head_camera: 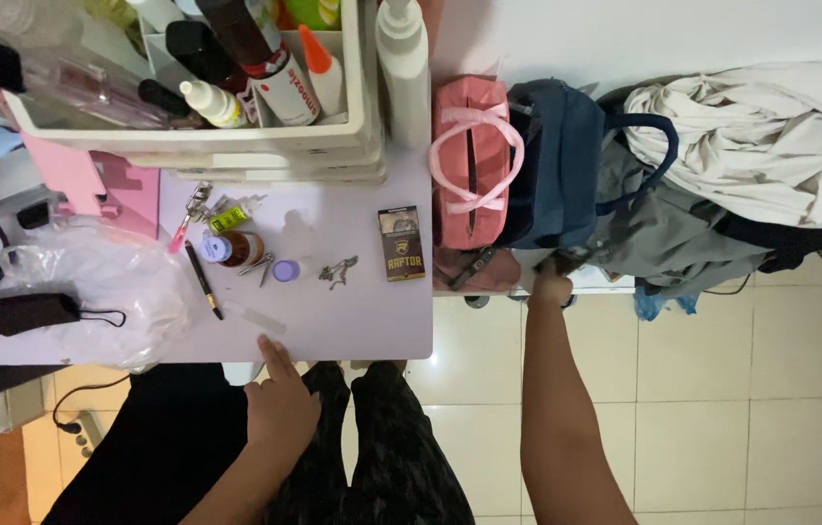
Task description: The recorder is searching through a bag and organizing items on a vanity desk.
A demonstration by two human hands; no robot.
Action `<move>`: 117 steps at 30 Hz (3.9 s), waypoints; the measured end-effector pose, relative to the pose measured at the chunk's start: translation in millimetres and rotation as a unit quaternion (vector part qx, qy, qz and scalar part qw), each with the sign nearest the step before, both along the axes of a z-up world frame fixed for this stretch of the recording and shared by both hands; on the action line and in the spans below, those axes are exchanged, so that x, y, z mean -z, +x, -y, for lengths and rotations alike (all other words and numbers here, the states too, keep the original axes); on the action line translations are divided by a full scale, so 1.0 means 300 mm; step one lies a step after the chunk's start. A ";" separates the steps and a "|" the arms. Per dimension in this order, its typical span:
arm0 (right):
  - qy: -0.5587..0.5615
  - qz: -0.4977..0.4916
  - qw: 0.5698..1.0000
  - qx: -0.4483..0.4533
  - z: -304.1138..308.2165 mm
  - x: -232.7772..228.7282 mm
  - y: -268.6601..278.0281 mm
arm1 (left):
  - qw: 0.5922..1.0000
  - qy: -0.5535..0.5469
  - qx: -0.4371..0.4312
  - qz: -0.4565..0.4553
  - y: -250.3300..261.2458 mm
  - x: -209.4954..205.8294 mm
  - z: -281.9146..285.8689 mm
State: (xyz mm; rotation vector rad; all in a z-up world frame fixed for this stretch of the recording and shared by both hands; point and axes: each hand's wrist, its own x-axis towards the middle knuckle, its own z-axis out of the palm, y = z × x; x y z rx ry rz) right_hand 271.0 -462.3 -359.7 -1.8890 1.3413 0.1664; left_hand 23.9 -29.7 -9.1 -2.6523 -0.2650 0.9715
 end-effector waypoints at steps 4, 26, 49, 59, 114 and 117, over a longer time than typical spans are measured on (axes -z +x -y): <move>-0.104 0.271 0.953 0.085 0.017 -0.106 -0.052 | 0.999 -0.006 -0.007 -0.037 0.025 -0.054 0.015; 0.096 0.274 0.947 0.140 0.380 -0.094 0.126 | 0.999 0.025 -0.013 0.022 0.025 -0.052 0.045; 0.199 0.472 0.858 -0.037 0.209 -0.294 0.052 | 0.999 0.029 -0.020 -0.012 0.043 -0.063 0.041; -0.210 0.275 0.897 -0.275 0.229 -0.307 0.047 | 0.999 0.020 0.002 0.027 0.036 -0.065 0.039; 0.543 0.075 0.587 -0.595 -0.589 -1.268 -0.490 | 0.524 -0.767 -0.346 0.137 0.072 -0.150 0.159; 0.518 0.033 0.606 -0.603 -0.723 -1.279 -0.509 | 0.544 -0.702 -0.396 0.233 0.027 -0.080 0.084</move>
